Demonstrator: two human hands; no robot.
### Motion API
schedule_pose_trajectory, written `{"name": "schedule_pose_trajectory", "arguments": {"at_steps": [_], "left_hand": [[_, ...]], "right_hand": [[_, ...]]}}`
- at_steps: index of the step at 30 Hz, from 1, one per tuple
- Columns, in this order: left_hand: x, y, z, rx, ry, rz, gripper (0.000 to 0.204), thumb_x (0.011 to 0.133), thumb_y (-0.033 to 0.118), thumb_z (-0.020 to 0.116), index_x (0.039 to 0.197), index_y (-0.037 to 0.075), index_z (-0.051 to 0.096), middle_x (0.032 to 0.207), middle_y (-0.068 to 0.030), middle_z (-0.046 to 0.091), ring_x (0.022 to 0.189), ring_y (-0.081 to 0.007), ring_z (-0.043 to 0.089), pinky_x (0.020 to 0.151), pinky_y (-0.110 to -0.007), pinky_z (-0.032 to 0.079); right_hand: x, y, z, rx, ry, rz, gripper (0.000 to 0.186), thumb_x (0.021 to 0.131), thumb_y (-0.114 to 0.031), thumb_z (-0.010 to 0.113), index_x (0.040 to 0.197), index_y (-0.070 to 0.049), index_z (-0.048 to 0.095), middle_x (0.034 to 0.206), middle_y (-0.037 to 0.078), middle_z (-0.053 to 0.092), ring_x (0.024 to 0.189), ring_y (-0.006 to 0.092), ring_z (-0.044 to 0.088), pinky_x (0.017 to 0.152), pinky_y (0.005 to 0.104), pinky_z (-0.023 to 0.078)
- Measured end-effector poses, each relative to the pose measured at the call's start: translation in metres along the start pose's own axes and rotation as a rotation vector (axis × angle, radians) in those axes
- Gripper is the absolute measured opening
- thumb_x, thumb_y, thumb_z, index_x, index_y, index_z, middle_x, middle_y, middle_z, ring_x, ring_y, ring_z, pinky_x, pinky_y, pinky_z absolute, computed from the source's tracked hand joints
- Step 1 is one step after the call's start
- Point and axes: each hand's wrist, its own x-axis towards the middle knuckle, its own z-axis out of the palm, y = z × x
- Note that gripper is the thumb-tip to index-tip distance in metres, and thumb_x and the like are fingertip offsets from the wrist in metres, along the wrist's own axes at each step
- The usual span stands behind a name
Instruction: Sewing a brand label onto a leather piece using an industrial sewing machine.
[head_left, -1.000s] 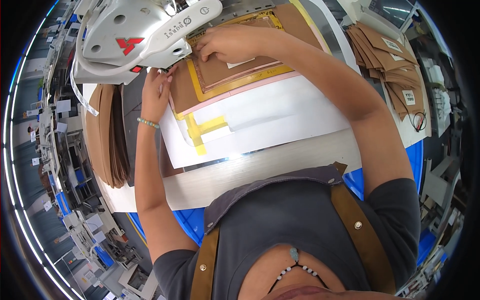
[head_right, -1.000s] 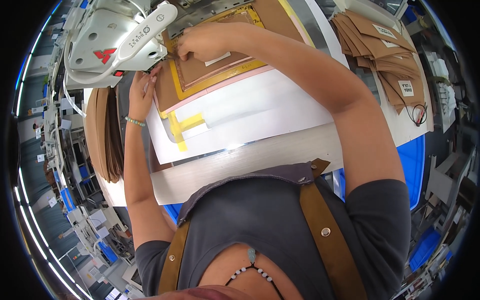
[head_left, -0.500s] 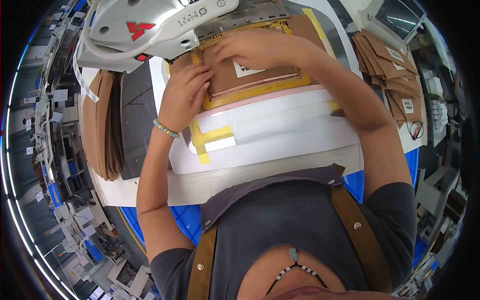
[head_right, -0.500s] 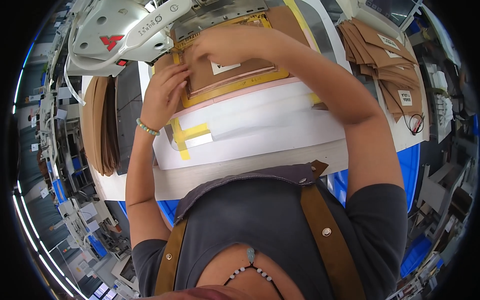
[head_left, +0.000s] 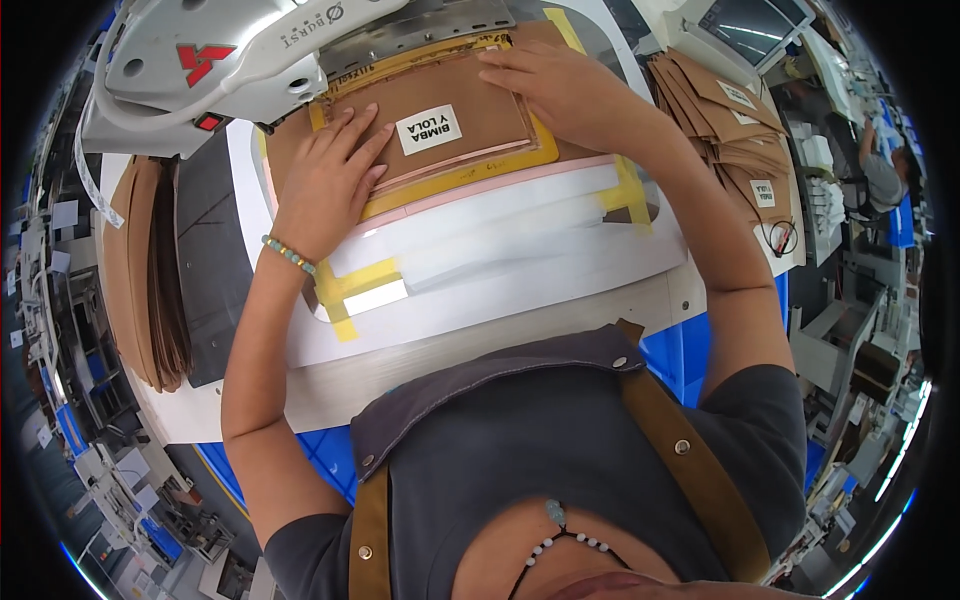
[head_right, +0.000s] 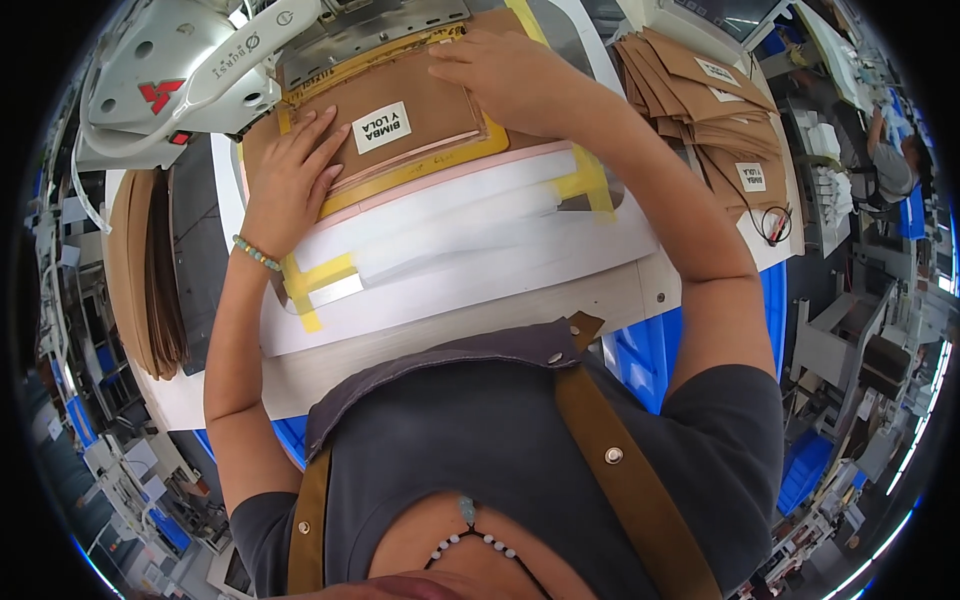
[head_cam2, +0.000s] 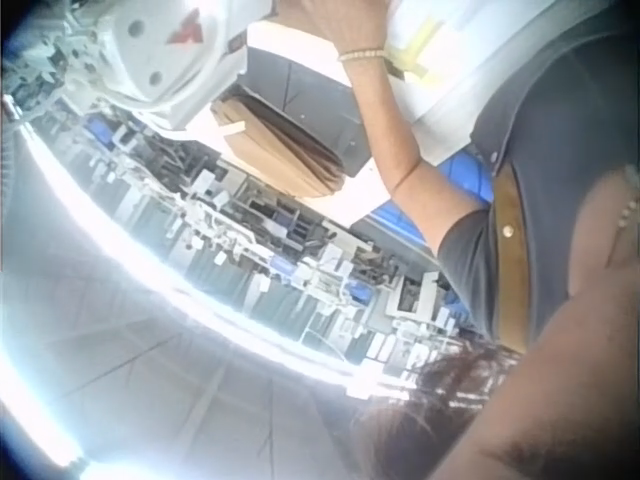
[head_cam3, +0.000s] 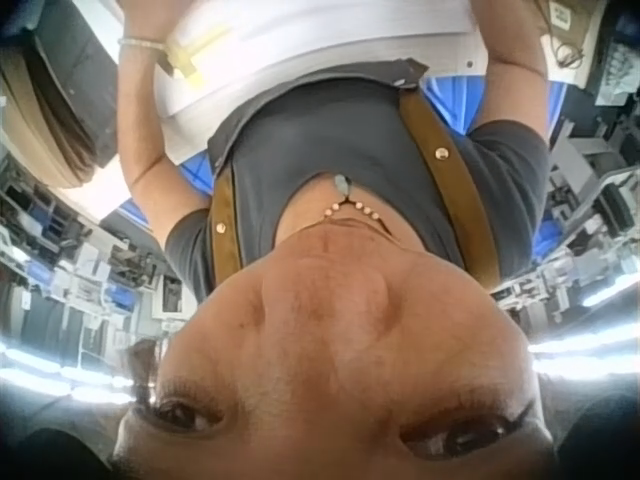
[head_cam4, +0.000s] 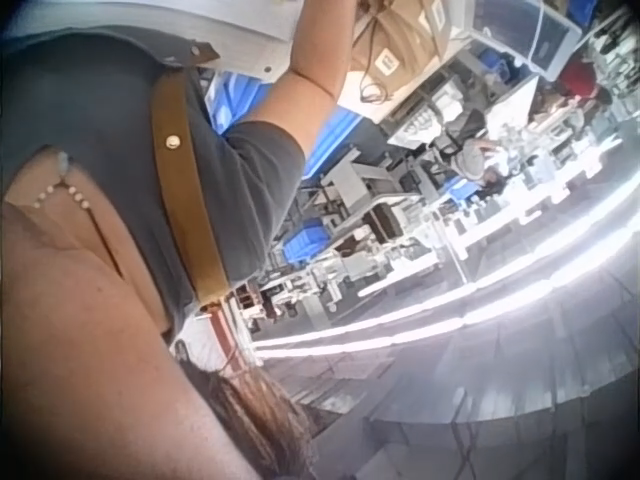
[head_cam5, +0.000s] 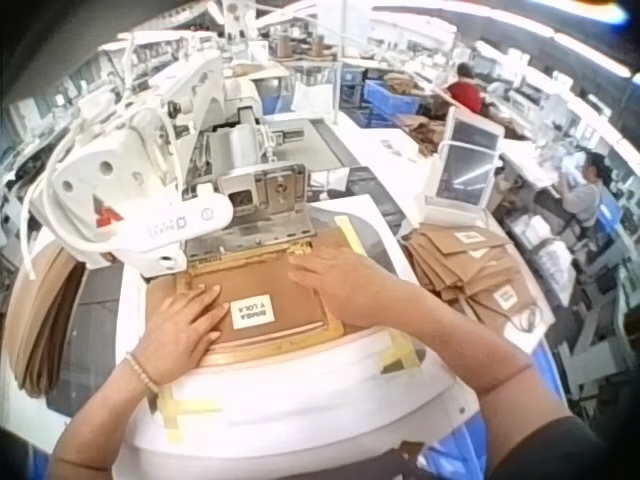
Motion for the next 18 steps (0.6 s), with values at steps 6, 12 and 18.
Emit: {"name": "schedule_pose_trajectory", "arguments": {"at_steps": [6, 12, 18], "left_hand": [[-0.003, 0.000, -0.001, 0.041, -0.041, -0.001, 0.049, 0.099, 0.020, 0.064, 0.146, 0.013, 0.057, 0.157, -0.0073, 0.049, 0.141, -0.0337, 0.048, 0.113, -0.046, 0.040], [-0.004, -0.002, -0.003, 0.044, -0.055, -0.008, 0.049, 0.099, 0.021, 0.064, 0.147, 0.014, 0.057, 0.158, -0.0064, 0.049, 0.141, -0.0334, 0.048, 0.112, -0.045, 0.040], [-0.004, -0.005, -0.005, 0.045, -0.051, -0.010, 0.048, 0.098, 0.022, 0.064, 0.145, 0.014, 0.058, 0.156, -0.0065, 0.051, 0.140, -0.0335, 0.048, 0.112, -0.045, 0.040]], "right_hand": [[0.003, -0.015, 0.012, -0.306, 0.048, -0.012, 0.035, 0.087, -0.005, 0.067, 0.122, -0.007, 0.066, 0.132, 0.007, 0.064, 0.122, 0.0216, 0.059, 0.092, 0.0336, 0.050], [0.005, -0.020, 0.013, -0.198, 0.149, -0.008, 0.034, 0.084, -0.005, 0.068, 0.118, -0.006, 0.066, 0.129, 0.008, 0.065, 0.115, 0.0223, 0.061, 0.086, 0.0346, 0.052], [0.009, -0.018, 0.019, -0.227, 0.162, -0.048, 0.029, 0.082, -0.006, 0.068, 0.111, -0.005, 0.065, 0.121, 0.009, 0.066, 0.112, 0.0236, 0.061, 0.084, 0.0351, 0.052]]}}
